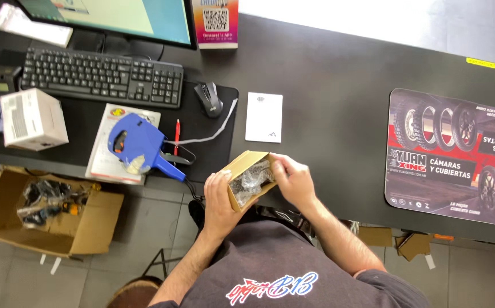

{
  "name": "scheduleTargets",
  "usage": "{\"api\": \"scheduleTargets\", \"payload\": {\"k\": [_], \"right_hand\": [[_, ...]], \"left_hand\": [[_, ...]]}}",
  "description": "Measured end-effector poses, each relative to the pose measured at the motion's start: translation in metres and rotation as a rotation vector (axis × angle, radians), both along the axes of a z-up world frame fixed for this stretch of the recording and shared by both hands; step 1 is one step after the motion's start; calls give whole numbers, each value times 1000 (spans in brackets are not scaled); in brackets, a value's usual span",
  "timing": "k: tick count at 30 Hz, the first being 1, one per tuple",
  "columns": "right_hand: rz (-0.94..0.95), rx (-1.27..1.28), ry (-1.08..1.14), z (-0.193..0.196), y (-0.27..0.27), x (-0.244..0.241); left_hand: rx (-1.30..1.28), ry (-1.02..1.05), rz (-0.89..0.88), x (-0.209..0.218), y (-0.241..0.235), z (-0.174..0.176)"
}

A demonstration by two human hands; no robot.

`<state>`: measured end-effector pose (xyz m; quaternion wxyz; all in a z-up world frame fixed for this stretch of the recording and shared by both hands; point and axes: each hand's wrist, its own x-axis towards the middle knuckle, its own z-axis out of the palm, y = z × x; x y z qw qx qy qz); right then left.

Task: The person tapes a phone holder box shut, opens it, removes the bubble-wrapped phone holder, unscrews a small part, rewraps the item, and repacks the box. They repeat the process with a second box, taping it shut at the end.

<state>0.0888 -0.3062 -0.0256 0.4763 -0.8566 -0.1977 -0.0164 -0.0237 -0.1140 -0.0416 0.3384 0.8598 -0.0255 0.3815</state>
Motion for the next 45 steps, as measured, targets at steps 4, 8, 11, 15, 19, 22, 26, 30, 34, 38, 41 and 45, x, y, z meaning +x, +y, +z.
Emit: {"api": "scheduleTargets", "payload": {"k": [4, 8, 11, 15, 19, 22, 26, 30, 34, 38, 41, 45], "right_hand": [[-24, 182, 161, -27, -22, 16], [311, 577, 429, -17, -10, 2], [481, 598, 479, -6, -6, -6], [604, 386, 440, -1, -8, 5], [349, -121, -35, -13, -13, 19], [70, 71, -401, 8, 0, 12], [377, -217, -289, 6, 4, -6], [492, -462, -136, 0, 4, 0], [595, -568, -17, 19, 13, 6], [541, -303, -51, 20, 19, 9], [478, -146, -69, 15, 19, 8], [457, -48, -155, 19, 16, 10]], "left_hand": [[-80, -15, -6, -7, -9, 15], [-149, -6, -56, -16, -16, 22], [-229, 20, -84, -22, -20, 18], [-286, 113, -97, -23, -19, 17], [-66, 96, 4, -12, -17, 10], [76, 63, 65, -4, -19, 0], [201, 22, 102, -6, -24, 2], [263, 12, 113, -2, -29, 11], [283, 27, 108, -1, -37, 7], [219, 75, 129, -2, -36, 2], [143, 76, 116, 0, -33, -6], [56, 62, 90, 4, -31, -9]]}}
